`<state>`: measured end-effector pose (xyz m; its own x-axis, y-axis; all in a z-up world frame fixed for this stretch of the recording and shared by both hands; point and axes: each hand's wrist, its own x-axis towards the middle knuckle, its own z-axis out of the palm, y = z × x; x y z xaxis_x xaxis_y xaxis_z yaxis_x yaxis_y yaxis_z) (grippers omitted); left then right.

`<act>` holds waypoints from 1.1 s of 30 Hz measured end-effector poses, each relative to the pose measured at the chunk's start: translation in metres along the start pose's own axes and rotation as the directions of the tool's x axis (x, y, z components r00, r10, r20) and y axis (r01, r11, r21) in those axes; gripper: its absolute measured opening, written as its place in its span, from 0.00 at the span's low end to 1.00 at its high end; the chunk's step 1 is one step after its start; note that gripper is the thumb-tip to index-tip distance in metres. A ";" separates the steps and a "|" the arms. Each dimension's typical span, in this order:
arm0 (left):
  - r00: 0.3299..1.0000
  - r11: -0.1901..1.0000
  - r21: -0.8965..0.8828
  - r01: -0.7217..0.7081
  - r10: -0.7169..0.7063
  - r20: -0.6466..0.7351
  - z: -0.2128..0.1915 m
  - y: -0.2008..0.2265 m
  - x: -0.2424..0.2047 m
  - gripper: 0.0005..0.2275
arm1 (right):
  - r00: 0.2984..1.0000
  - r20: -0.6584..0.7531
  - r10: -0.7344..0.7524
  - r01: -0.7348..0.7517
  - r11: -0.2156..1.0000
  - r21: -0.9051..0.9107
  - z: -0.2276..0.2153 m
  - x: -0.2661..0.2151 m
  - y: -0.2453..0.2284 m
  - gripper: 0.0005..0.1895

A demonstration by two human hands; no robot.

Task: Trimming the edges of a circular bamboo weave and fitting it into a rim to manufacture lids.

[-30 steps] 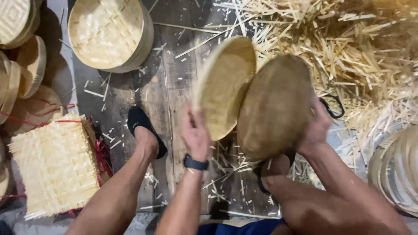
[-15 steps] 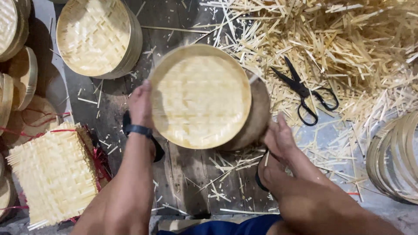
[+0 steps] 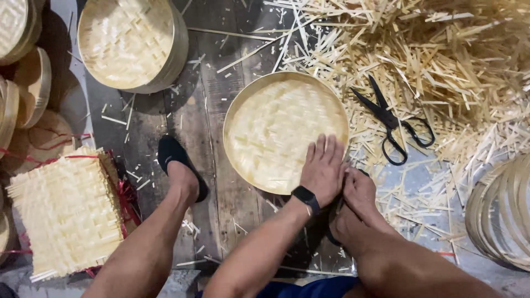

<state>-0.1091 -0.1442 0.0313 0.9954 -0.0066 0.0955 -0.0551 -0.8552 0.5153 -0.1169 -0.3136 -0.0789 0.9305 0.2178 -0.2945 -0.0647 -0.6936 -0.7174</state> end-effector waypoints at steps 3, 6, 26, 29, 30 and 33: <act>0.970 1.000 0.006 0.020 -0.021 0.243 -0.014 -0.011 -0.024 0.32 | 0.985 0.074 0.156 -0.165 0.978 0.130 -0.015 0.001 -0.027 0.22; 0.964 0.983 0.177 -0.043 -0.005 0.266 -0.006 -0.076 -0.070 0.29 | 0.988 0.072 0.139 -0.147 0.982 0.118 -0.013 0.004 -0.022 0.21; 0.925 0.917 0.251 0.310 -0.230 -0.302 -0.248 -0.395 0.030 0.22 | 0.965 0.065 0.253 -0.254 0.967 0.003 -0.011 0.002 -0.018 0.23; 0.916 0.907 0.219 0.359 -0.297 -0.271 -0.251 -0.390 0.028 0.22 | 0.960 0.069 0.271 -0.270 0.963 -0.025 -0.009 0.001 -0.015 0.24; 0.910 0.902 0.211 0.378 -0.319 -0.265 -0.251 -0.390 0.027 0.22 | 0.961 0.070 0.267 -0.268 0.963 -0.006 -0.008 0.000 -0.014 0.24; 0.883 0.857 0.229 0.461 -0.419 -0.210 -0.241 -0.405 0.026 0.22 | 0.967 0.078 0.244 -0.240 0.969 -0.054 -0.015 0.001 -0.025 0.23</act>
<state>-0.0796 0.3267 0.0302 0.8860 0.4613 0.0469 0.4298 -0.8549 0.2907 -0.1088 -0.3059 -0.0520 0.8557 0.0948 -0.5087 -0.2669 -0.7613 -0.5909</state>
